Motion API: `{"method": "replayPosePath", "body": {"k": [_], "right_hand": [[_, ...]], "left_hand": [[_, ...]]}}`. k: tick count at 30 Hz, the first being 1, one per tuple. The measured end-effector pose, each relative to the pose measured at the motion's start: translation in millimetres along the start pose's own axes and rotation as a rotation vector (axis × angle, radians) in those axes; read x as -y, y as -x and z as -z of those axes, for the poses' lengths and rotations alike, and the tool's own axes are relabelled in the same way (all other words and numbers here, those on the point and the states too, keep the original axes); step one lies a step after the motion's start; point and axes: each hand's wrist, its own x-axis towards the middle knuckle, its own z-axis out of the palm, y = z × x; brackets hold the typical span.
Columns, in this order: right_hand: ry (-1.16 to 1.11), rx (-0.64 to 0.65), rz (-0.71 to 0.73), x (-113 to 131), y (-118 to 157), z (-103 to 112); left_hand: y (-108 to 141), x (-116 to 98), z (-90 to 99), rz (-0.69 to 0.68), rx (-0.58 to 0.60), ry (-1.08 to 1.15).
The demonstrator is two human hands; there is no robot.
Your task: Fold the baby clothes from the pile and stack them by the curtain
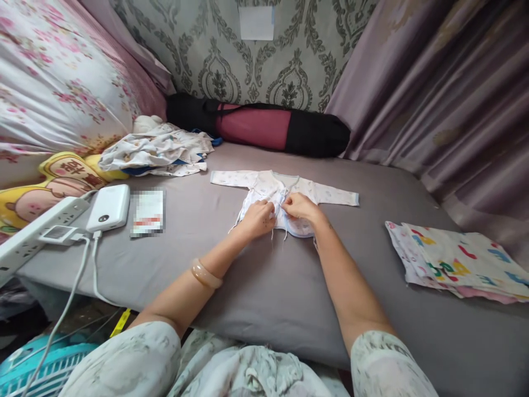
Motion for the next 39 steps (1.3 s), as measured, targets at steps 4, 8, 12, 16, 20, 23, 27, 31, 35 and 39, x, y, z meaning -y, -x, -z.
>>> {"method": "replayPosePath", "body": {"k": [4, 8, 12, 16, 20, 23, 27, 31, 35, 39], "right_hand": [[0.096, 0.002, -0.042, 9.8, 14.2, -5.0], [0.151, -0.007, -0.083, 18.1, 24.4, -3.1], [0.213, -0.061, -0.105, 21.2, 27.9, -2.2], [0.123, -0.029, -0.080, 9.4, 19.1, -4.6], [-0.194, 0.037, -0.099, -9.2, 5.5, -6.9], [-0.464, 0.045, -0.146, -15.1, 2.4, -4.0], [-0.722, 0.010, -0.169, -14.9, 6.8, 6.0], [-0.912, 0.023, -0.164, -16.0, 9.1, 13.3], [-1.009, 0.044, -0.145, -17.3, 6.9, 14.4], [-1.074, 0.037, -0.156, -15.3, 4.3, 11.4]], "left_hand": [[6.3, 10.4, -4.9, 0.027, -0.020, -0.002], [8.1, 18.8, -6.4, -0.001, -0.045, 0.024], [7.3, 20.6, -4.3, -0.013, -0.033, 0.012], [9.4, 24.4, -1.5, -0.102, -0.005, 0.035], [12.9, 26.9, -1.8, -0.158, -0.007, 0.042], [11.4, 21.7, -1.7, -0.088, -0.002, -0.011], [4.0, 8.9, 0.7, -0.018, 0.013, -0.116], [-1.3, -2.7, 0.9, -0.004, -0.082, -0.135], [-2.4, -10.2, -4.7, -0.075, -0.093, -0.062], [-0.8, -15.3, -10.9, -0.084, 0.051, -0.054]]}}
